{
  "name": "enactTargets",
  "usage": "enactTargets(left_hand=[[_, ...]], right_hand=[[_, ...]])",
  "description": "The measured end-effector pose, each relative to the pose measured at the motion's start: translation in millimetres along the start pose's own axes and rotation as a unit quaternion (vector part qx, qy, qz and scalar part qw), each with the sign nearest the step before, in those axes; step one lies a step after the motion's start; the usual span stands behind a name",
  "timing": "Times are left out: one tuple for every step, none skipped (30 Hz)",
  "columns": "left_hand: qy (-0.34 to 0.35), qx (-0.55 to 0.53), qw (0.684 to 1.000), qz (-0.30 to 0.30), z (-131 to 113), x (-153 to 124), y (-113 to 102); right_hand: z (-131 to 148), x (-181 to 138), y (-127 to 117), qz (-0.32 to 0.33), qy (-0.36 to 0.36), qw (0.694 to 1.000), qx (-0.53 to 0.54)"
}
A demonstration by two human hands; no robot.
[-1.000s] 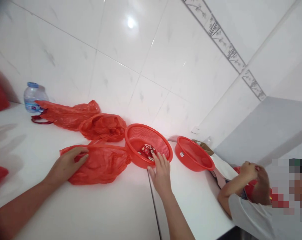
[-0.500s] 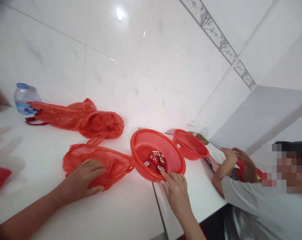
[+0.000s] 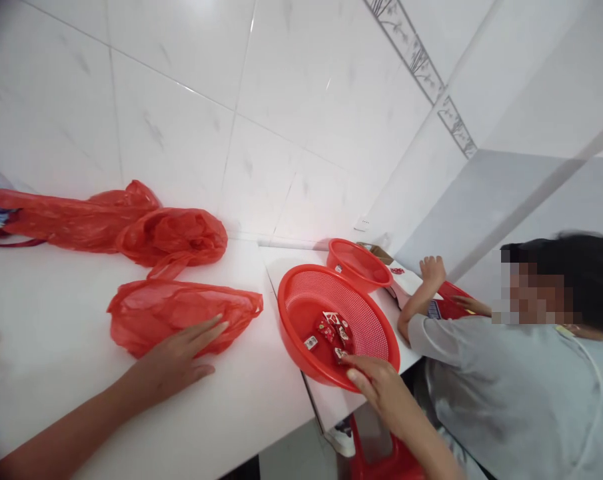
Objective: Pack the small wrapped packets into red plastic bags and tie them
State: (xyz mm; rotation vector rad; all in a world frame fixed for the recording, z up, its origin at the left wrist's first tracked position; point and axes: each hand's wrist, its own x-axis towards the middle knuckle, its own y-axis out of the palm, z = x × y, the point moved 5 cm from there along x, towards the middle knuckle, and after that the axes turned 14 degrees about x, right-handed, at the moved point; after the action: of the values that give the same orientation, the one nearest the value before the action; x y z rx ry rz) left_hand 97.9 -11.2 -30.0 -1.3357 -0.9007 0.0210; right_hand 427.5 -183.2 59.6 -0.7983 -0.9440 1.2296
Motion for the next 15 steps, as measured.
enactTargets(left_hand=[[0.019, 0.005, 1.0, -0.011, -6, 0, -2], [0.029, 0.015, 0.999, -0.024, -10, 0, -4], [0.034, 0.029, 0.998, -0.037, -14, 1, -7], [0.034, 0.044, 0.997, -0.048, -16, 2, -10], [0.028, 0.057, 0.996, -0.054, -18, 4, -13], [0.026, 0.07, 0.996, -0.055, -18, 5, -15], [0.019, 0.082, 0.995, -0.047, -17, 7, -15], [0.01, 0.092, 0.995, -0.042, -15, 8, -15], [0.009, 0.1, 0.994, -0.043, -12, 9, -15], [0.006, 0.108, 0.993, -0.044, -9, 8, -15], [0.003, 0.117, 0.992, -0.046, -6, 8, -14], [0.006, 0.126, 0.991, -0.047, -3, 6, -14], [0.004, 0.133, 0.99, -0.049, -1, 4, -13], [0.002, 0.14, 0.989, -0.048, 1, 3, -13], [-0.002, 0.146, 0.988, -0.044, 2, 1, -14]], right_hand=[[-1, 3, -5, -0.01, 0.003, 1.0, -0.003], [1, 6, -9, -0.031, -0.008, 0.999, -0.017], [7, 9, -13, -0.06, -0.03, 0.997, -0.035], [17, 12, -13, -0.093, -0.063, 0.992, -0.049], [32, 15, -11, -0.121, -0.105, 0.986, -0.053], [50, 17, -5, -0.141, -0.149, 0.978, -0.045], [71, 19, 5, -0.144, -0.198, 0.969, -0.027], [95, 21, 19, -0.125, -0.244, 0.962, -0.007], [119, 23, 36, -0.095, -0.293, 0.951, 0.011], [144, 24, 54, -0.065, -0.336, 0.939, 0.028], [168, 24, 73, -0.036, -0.372, 0.927, 0.045], [191, 23, 92, -0.013, -0.398, 0.915, 0.061], [211, 22, 108, 0.001, -0.424, 0.902, 0.08], [229, 21, 124, 0.014, -0.442, 0.891, 0.102], [243, 21, 136, 0.023, -0.453, 0.882, 0.125]])
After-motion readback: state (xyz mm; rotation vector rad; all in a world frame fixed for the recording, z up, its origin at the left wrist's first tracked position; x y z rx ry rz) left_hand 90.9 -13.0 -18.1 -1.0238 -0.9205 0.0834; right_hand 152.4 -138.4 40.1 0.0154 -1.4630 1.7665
